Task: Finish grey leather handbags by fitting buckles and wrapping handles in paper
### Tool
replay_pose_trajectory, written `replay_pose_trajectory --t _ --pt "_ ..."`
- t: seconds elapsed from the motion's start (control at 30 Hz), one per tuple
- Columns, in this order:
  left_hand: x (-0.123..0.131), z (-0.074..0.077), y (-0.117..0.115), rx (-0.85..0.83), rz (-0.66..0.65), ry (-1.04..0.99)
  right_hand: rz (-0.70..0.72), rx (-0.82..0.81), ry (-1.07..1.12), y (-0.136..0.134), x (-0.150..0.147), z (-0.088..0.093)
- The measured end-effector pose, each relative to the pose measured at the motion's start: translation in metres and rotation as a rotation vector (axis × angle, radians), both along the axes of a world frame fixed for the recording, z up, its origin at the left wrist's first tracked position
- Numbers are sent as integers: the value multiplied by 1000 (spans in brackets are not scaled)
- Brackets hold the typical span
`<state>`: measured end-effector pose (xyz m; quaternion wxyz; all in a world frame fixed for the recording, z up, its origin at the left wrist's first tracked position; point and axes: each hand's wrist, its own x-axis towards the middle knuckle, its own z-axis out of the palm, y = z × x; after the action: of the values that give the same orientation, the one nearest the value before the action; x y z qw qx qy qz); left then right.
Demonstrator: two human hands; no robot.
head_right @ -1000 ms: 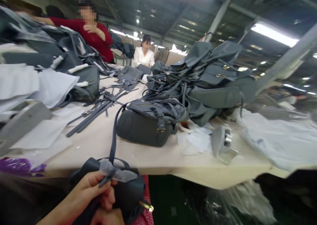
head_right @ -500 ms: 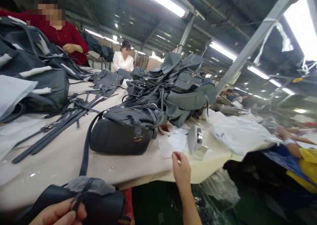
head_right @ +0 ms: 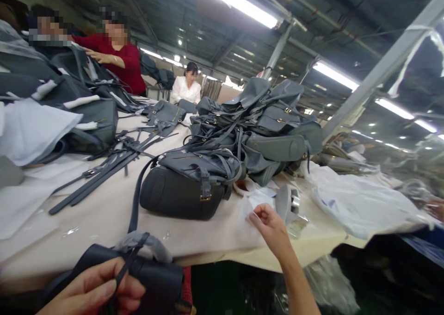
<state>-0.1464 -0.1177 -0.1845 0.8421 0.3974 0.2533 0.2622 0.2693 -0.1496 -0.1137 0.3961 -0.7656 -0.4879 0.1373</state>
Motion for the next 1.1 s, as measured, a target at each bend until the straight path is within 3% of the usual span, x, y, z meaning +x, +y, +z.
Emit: replay_pose_trajectory --t 0.1,0.2,0.4,0.5,0.67,0.87,0.97,1.1 --pt "1 18 3 18 -33 9 403 -295 240 -36 -43 29" --pt "4 34 5 26 -56 -69 687 -535 318 -54 -103 40" --pt "0 37 -3 52 -88 -63 888 -326 141 -31 -210 16" --pt "-10 40 -14 125 -27 84 869 -259 121 -20 -236 2" --pt "-23 48 -30 320 123 274 751 -209 99 -16 -254 -17" --pt "-20 36 -35 536 267 421 761 -150 404 -16 -255 -33" --pt "-17 31 -34 535 321 465 641 -159 579 -28 -250 -38" --pt "-12 30 -31 433 324 440 389 -224 545 -52 -248 -53"
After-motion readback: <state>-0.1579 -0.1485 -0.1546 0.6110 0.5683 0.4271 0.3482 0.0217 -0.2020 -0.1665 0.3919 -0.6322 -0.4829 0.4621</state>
